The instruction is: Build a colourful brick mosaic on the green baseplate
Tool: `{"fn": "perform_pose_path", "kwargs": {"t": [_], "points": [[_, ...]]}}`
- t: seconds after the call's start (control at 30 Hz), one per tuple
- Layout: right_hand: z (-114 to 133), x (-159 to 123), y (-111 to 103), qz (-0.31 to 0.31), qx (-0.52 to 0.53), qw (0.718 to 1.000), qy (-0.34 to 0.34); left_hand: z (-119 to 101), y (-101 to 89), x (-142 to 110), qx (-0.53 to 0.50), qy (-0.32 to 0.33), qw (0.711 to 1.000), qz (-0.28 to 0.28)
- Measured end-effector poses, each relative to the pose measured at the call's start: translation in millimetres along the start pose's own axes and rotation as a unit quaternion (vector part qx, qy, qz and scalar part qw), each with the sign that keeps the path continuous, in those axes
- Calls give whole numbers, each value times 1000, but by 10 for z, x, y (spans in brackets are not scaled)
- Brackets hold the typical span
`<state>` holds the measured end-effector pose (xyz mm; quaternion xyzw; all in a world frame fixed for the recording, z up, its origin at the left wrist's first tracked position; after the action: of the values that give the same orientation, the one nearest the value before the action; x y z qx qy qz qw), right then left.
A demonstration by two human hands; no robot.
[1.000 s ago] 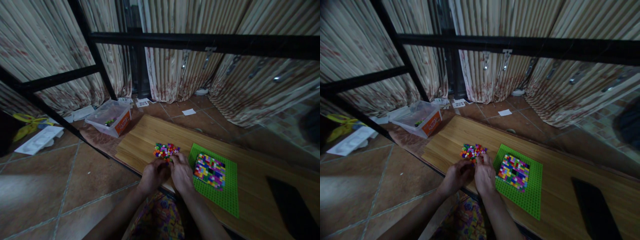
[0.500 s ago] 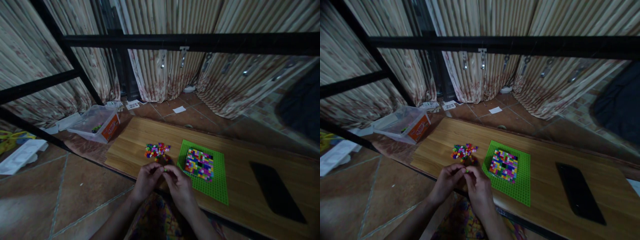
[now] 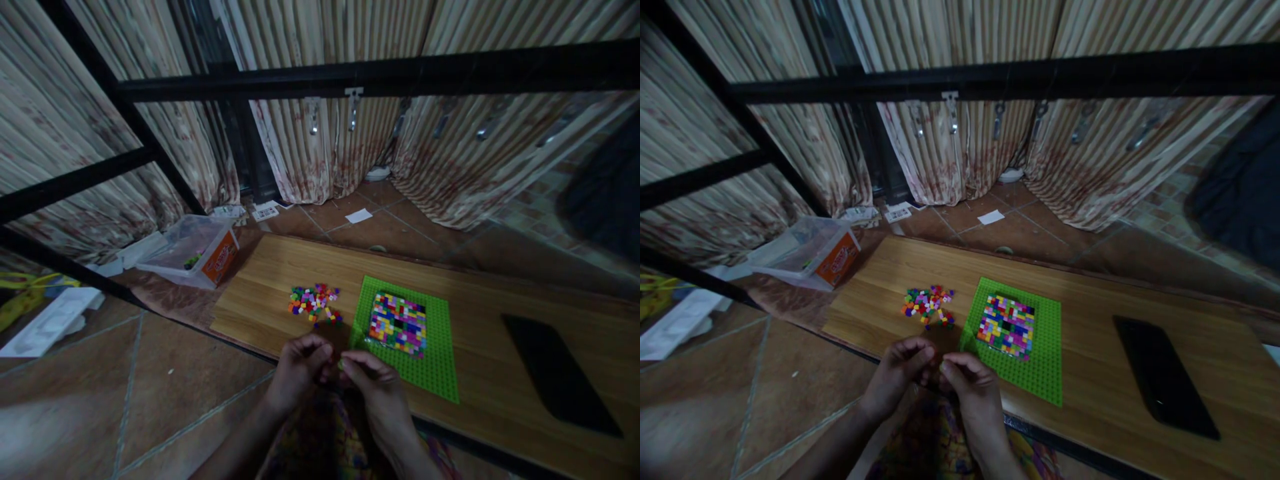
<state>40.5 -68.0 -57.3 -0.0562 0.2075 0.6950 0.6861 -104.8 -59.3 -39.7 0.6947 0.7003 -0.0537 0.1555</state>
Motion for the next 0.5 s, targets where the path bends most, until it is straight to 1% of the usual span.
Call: {"fn": "perform_pose_path", "kwargs": {"t": [0.03,0.07,0.13,0.2,0.27,0.33,0.37,0.4,0.5], "points": [[-7,0,-8,-8,5,1000,-5,-49,-49,62,58,38,997,-25],[-12,-3,-15,-16,6,1000,-11,-104,-95,127,129,82,987,-52],[-22,-13,-31,-31,-1,999,-22,-193,-153,262,265,150,949,-85],[-41,-23,-52,-40,-15,999,-23,-226,-158,386,381,185,903,-79],[-68,-29,-78,-40,-27,999,-14,-216,-135,477,461,202,862,-67],[-96,-33,-102,-29,-31,999,-3,-192,-110,524,505,210,835,-66],[-106,-35,-113,-22,-32,999,1,-182,-101,534,516,211,828,-68],[-110,-39,-124,-18,-32,999,3,-177,-95,538,520,212,824,-69],[-93,-62,-150,-26,-29,999,3,-199,-115,536,509,225,828,-70]]}}
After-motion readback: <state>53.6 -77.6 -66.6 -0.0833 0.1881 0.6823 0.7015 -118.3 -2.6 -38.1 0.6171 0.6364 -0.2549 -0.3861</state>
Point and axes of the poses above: each hand's wrist, its own x-axis towards the middle knuckle, its own y-axis out of the palm, z = x × y, the point moved 3 cm from there along x, towards the middle knuckle, and after that the axes turned 4 degrees about -x, right-handed, at the moved point
